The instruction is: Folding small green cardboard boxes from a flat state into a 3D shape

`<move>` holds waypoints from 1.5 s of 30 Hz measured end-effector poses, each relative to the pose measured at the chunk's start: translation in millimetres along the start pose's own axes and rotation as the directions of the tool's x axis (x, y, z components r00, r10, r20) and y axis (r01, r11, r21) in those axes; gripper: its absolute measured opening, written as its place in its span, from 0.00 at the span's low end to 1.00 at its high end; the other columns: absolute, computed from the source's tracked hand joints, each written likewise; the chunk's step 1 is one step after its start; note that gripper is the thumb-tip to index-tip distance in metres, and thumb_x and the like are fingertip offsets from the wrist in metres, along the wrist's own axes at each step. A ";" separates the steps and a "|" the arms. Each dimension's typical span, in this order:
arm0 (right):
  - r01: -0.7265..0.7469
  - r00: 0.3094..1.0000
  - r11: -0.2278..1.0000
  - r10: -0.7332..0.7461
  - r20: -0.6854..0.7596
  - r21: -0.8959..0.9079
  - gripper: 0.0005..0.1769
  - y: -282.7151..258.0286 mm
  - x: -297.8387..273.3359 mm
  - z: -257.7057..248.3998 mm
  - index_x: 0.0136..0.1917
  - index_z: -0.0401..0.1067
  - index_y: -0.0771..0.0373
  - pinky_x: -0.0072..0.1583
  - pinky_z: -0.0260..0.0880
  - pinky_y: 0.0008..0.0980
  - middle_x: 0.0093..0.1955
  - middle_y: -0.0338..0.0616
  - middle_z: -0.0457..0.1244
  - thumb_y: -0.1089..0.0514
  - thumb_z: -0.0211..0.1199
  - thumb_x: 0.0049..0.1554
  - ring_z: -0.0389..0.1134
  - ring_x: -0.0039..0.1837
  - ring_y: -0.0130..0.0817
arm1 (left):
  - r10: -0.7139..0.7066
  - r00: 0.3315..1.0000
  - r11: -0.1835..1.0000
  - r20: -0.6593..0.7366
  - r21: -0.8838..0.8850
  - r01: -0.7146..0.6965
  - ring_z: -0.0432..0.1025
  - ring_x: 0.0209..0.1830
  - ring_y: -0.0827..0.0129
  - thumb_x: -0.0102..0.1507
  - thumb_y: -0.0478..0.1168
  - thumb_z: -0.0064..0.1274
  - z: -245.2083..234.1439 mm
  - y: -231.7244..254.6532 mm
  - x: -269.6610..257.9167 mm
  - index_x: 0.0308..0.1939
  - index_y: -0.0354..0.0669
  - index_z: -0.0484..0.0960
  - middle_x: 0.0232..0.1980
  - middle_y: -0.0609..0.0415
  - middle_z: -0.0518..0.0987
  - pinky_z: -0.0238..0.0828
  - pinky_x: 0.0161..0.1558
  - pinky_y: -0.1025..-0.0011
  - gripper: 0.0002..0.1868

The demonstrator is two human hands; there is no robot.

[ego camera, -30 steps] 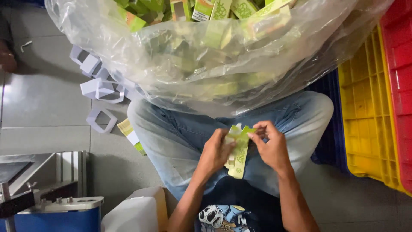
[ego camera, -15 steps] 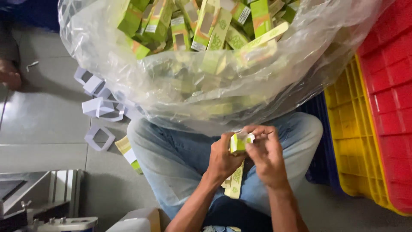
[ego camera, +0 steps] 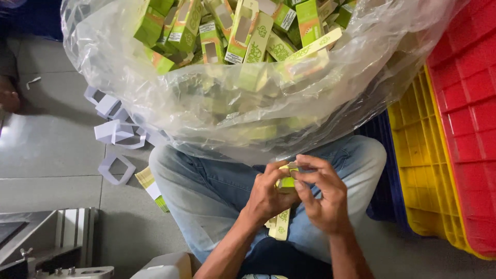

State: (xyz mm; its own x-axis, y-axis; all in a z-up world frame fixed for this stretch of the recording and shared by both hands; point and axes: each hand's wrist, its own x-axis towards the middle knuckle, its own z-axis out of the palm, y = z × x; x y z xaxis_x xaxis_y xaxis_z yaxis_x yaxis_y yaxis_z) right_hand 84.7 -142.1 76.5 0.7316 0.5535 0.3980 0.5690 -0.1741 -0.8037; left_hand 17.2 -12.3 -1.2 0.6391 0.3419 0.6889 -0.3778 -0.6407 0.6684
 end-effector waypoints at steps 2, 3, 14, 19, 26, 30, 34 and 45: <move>-0.057 0.988 0.995 0.044 0.149 0.083 0.05 1.2 4.4 -14.3 0.41 0.77 0.66 0.58 0.74 0.35 0.61 0.53 0.69 0.63 0.64 0.53 0.73 0.59 0.38 | -0.198 0.960 0.979 0.199 0.080 0.186 0.77 0.32 0.57 0.46 0.39 0.74 -9.0 11.4 7.6 0.45 0.42 0.79 0.52 0.48 0.80 0.75 0.30 0.65 0.26; -0.060 0.988 0.995 0.047 0.150 0.082 0.05 0.8 5.2 -15.5 0.41 0.77 0.66 0.58 0.74 0.35 0.61 0.53 0.69 0.63 0.64 0.53 0.73 0.59 0.38 | -0.201 0.959 0.979 0.200 0.078 0.189 0.77 0.32 0.57 0.46 0.39 0.74 -11.7 13.3 10.4 0.45 0.42 0.79 0.52 0.48 0.80 0.75 0.30 0.65 0.26; -0.007 0.960 0.989 -0.034 0.277 0.147 0.01 -14.7 45.0 -30.1 0.39 0.82 0.59 0.53 0.75 0.37 0.42 0.43 0.75 0.64 0.72 0.52 0.77 0.50 0.38 | 0.086 0.996 0.996 0.015 -0.035 -0.085 0.80 0.24 0.55 0.56 0.40 0.70 -13.3 7.7 27.8 0.53 0.46 0.60 0.52 0.46 0.82 0.78 0.30 0.68 0.33; -0.047 0.959 0.995 0.021 0.281 0.083 0.03 -13.5 49.1 -26.8 0.41 0.82 0.59 0.51 0.74 0.38 0.43 0.44 0.74 0.61 0.73 0.51 0.77 0.49 0.38 | 0.063 0.998 0.996 0.028 -0.073 -0.060 0.79 0.24 0.50 0.57 0.37 0.69 -18.0 13.0 36.8 0.53 0.43 0.62 0.51 0.44 0.83 0.78 0.29 0.64 0.31; -0.088 0.973 0.995 0.076 0.220 0.048 0.02 -6.9 43.2 -19.4 0.42 0.81 0.62 0.51 0.74 0.39 0.43 0.46 0.74 0.63 0.72 0.53 0.78 0.49 0.39 | -0.149 0.979 0.983 0.141 -0.086 0.162 0.81 0.31 0.46 0.51 0.38 0.70 -18.9 6.4 33.7 0.44 0.43 0.71 0.49 0.50 0.86 0.79 0.31 0.59 0.25; -0.088 0.978 0.996 0.080 0.194 0.033 0.02 -5.7 40.4 -16.2 0.41 0.81 0.61 0.52 0.75 0.38 0.43 0.44 0.74 0.63 0.72 0.53 0.78 0.48 0.39 | -0.085 0.990 0.994 0.108 -0.061 0.092 0.81 0.31 0.47 0.53 0.40 0.71 -19.0 3.4 28.5 0.51 0.44 0.69 0.54 0.49 0.85 0.80 0.34 0.60 0.29; -0.029 0.979 1.000 0.027 0.201 0.009 0.02 -7.3 40.9 -14.8 0.42 0.82 0.60 0.52 0.75 0.39 0.43 0.43 0.74 0.64 0.71 0.54 0.77 0.48 0.40 | -0.236 0.946 0.960 0.221 -0.099 0.262 0.80 0.33 0.42 0.49 0.35 0.68 -27.3 13.4 37.0 0.46 0.42 0.70 0.51 0.52 0.86 0.79 0.33 0.54 0.26; 0.122 0.927 0.991 -0.097 0.362 -0.047 0.14 -4.0 31.8 -15.2 0.54 0.79 0.58 0.58 0.73 0.49 0.59 0.52 0.70 0.55 0.70 0.55 0.73 0.61 0.54 | -0.334 0.928 0.929 0.167 -0.109 0.354 0.81 0.35 0.41 0.48 0.39 0.72 -16.5 -3.4 17.6 0.51 0.42 0.72 0.43 0.45 0.86 0.80 0.37 0.57 0.32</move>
State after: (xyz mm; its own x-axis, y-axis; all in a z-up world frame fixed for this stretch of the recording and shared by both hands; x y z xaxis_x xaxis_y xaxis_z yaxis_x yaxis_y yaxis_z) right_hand 111.4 -136.2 99.1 0.4867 0.8252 0.2867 0.6713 -0.1433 -0.7272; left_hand 18.7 7.3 13.2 0.8309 0.4168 0.3688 -0.1971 -0.3994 0.8954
